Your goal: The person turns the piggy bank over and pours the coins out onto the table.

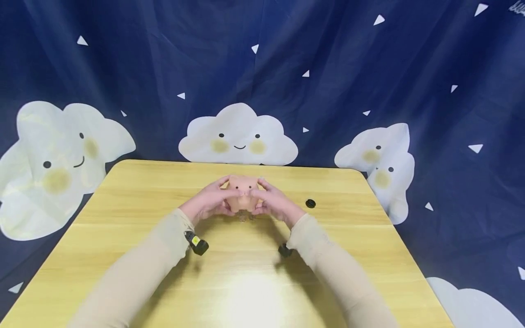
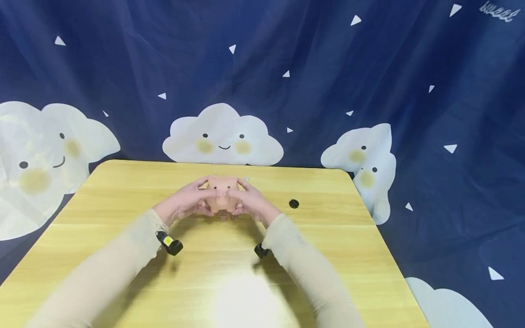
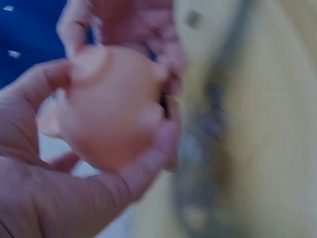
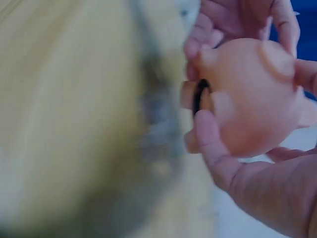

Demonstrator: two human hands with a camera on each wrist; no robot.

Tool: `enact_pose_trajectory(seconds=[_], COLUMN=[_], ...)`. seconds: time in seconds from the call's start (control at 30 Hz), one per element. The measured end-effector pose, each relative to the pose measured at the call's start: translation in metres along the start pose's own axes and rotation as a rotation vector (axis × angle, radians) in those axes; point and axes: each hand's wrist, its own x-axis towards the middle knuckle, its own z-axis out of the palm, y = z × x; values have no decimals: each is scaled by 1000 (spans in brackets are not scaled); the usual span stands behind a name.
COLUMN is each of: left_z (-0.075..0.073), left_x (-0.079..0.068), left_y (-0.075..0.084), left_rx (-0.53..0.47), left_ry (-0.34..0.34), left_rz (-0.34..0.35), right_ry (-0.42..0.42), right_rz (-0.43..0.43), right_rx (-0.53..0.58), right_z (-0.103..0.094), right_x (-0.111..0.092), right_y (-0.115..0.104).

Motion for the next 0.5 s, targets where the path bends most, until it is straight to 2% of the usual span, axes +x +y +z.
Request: enact_pose_trajectory(seconds=[0.03,0.07,0.13,0.2,0.23,0.27,0.4,0.47,0.5], left_z=[2,3,7,10,11,11,8,6,5], left_x=[-4,-7,-13,-16,-15,-13,-2,4,6], left_y=[10,18,26,17,7,-5,-51,-62,-65], left_rx=[33,78,186,245,246,227,113,88,83], left_ry=[13,24,60,93,97,84,55,54,54], left_rz=[47,122,307,417,434,417,259,233,243], right_ry=[11,20,67,103,108,102,55,35,32], right_rz=[-56,-142,-332,-443,-454,-431,-245,-214,-216], right_rx=[-22,-44,-113,-171,-191,-202,-217,-200,-185], right_z=[0,0,1,1,2,2,2,1,1], right_x=[-3,-6,-13,-15,-15,-13,-2,3,5], right_y=[-7,-12,-15,-4,5,15,50,58,60])
